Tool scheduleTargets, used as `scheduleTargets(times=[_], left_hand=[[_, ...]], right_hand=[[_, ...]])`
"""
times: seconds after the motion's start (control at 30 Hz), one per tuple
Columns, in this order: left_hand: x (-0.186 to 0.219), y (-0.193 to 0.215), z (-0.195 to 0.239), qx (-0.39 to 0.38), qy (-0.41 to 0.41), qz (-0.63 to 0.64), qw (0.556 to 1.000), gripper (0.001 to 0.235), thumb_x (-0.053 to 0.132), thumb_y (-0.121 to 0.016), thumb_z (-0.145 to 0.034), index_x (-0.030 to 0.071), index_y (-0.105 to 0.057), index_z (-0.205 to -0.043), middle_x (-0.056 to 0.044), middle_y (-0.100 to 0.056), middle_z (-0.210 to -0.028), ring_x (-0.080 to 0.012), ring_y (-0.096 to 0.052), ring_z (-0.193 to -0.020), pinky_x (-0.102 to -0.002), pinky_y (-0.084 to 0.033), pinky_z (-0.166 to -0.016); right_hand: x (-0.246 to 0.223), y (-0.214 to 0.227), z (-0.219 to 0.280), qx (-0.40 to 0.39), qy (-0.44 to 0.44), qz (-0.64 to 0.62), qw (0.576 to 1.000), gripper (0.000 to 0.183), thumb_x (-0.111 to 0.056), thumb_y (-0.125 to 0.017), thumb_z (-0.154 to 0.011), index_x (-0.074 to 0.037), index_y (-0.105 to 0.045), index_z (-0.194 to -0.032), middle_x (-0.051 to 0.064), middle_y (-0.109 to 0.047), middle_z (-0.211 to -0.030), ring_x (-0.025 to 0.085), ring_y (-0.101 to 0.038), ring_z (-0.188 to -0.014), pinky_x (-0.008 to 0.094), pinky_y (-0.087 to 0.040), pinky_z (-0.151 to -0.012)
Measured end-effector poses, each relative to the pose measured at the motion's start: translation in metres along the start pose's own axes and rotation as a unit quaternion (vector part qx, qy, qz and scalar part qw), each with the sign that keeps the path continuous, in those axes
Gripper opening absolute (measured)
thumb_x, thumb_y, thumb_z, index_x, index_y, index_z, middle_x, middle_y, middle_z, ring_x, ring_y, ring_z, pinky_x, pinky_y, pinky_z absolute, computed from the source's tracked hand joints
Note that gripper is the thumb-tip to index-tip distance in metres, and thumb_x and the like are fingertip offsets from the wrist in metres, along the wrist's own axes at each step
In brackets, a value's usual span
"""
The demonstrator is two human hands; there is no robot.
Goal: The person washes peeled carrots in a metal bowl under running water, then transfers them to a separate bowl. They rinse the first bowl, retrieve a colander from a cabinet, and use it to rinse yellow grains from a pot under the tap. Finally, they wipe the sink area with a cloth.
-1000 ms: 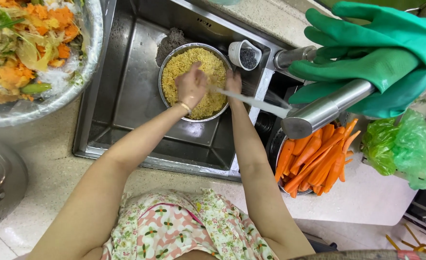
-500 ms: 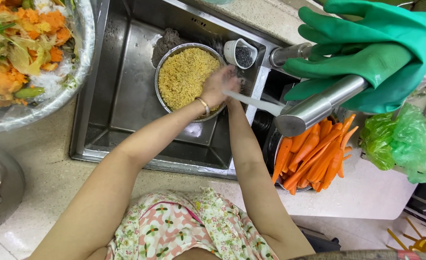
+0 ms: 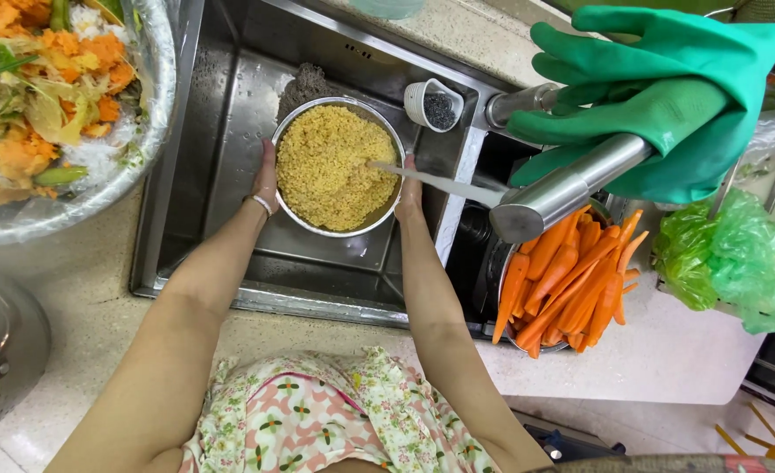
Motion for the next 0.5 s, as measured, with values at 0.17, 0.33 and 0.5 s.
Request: scheduleTargets(times=[0.17,0.33,0.5], left_hand=[[0.081,-0.05,0.053,-0.093,-0.026,-0.029,0.995,0.111,0.085,-0.039,-0.082,0.009,-0.02,-0.161,-0.015,-0.035,-0.161,-0.0278,-0.04,-0.146,-0.045,-0.038,-0.118],[0.174,-0.099,0.155,-0.205,-0.11,-0.034,0.972,0.103,0.081,-0.035,-0.089,0.005,-0.033,-0.158,-0.017,-0.046,-0.158,-0.0272,-0.049,-0.144,-0.041,-0.044,-0.117],[0.164,-0.122,0.196,-0.263,-0.125,0.004,0.957,0.095,0.075,-0.035,-0.095,0.003,-0.038,-0.157,-0.02,-0.049,-0.154,-0.029,-0.054,-0.139,-0.043,-0.049,-0.113]], right_hand=[[-0.011,-0.028,0.043,-0.162,-0.003,-0.108,0.981,0.064,-0.051,-0.047,-0.104,0.0,-0.051,-0.144,0.021,-0.055,-0.146,0.033,-0.056,-0.131,0.046,-0.047,-0.111],[-0.092,-0.012,0.148,-0.197,0.089,-0.137,0.967,0.072,-0.057,-0.043,-0.102,-0.002,-0.045,-0.149,0.017,-0.049,-0.152,0.031,-0.05,-0.138,0.045,-0.041,-0.117],[-0.131,-0.011,0.193,-0.218,0.105,-0.191,0.951,0.093,-0.073,-0.036,-0.1,0.002,-0.039,-0.155,0.019,-0.048,-0.155,0.034,-0.047,-0.141,0.046,-0.036,-0.12]])
Point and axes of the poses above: each hand's wrist, its own z-axis away from the middle knuckle, its own y-axis out of the back of the hand, x = y × z, the point moved 10 cm from there along -z, towards the middle knuckle
